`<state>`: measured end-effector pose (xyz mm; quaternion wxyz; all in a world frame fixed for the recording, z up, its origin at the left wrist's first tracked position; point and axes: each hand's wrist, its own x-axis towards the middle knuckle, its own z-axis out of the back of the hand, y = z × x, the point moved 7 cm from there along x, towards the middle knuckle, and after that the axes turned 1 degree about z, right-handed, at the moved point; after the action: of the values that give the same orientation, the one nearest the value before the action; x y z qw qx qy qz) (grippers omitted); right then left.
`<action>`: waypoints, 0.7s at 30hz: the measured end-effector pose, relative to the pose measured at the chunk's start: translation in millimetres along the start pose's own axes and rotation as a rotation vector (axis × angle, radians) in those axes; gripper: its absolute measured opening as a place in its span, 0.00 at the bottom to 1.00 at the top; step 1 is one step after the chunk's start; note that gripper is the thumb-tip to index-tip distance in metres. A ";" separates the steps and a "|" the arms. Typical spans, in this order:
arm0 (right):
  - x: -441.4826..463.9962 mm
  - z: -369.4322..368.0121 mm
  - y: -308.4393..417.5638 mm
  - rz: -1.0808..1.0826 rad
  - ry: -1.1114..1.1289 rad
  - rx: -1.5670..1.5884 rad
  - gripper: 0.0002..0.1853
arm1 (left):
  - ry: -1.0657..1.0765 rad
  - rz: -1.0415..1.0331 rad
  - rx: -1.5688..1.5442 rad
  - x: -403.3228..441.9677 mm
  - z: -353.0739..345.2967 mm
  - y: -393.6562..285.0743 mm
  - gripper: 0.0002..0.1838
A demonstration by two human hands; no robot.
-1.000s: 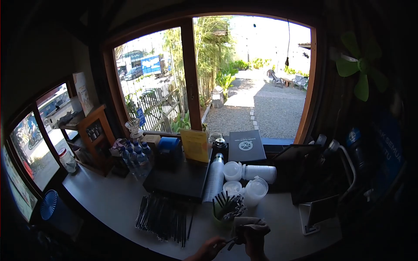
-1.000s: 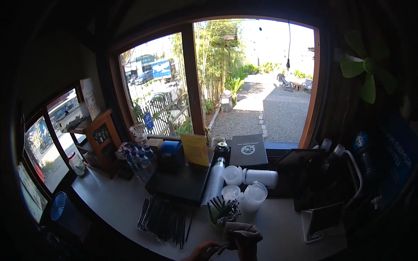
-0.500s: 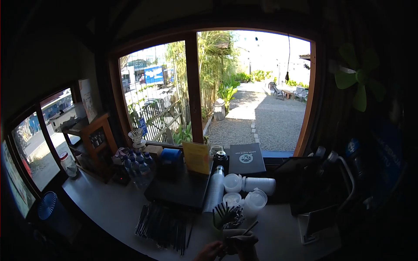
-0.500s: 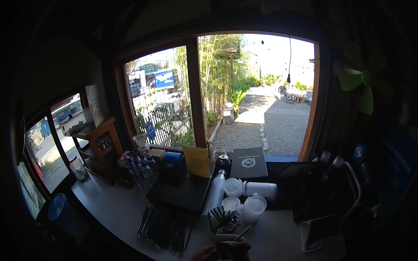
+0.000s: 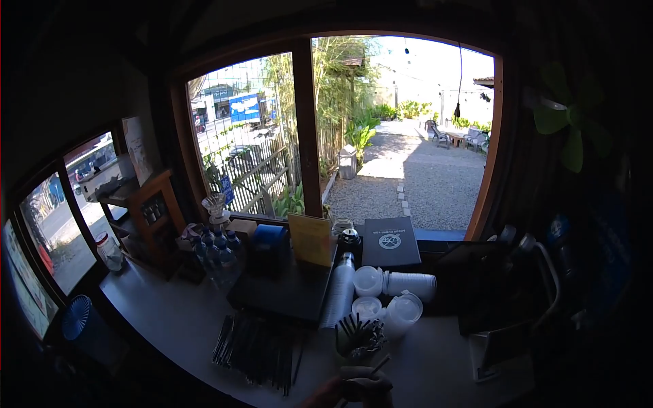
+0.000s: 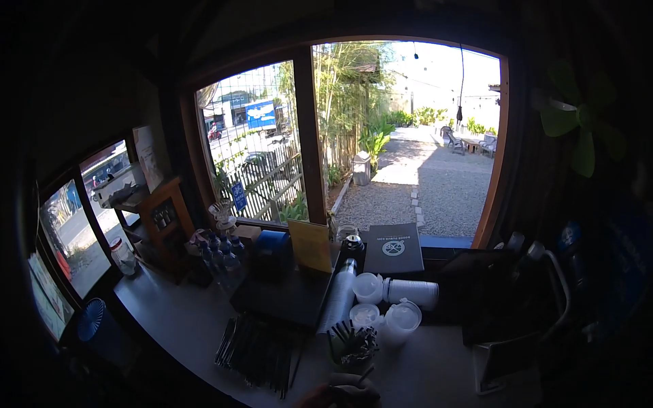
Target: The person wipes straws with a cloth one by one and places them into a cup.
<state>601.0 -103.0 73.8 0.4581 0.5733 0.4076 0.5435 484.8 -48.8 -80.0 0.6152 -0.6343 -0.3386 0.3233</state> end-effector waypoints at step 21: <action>2.1 -17.3 -46.0 -0.321 0.147 0.302 0.09 | 0.252 -0.308 0.308 23.9 -3.6 -173.7 0.11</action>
<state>585.3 -88.1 29.6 0.4165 0.5220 0.6027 0.4368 495.7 -28.8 93.9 0.7839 -0.5094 -0.2987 0.1919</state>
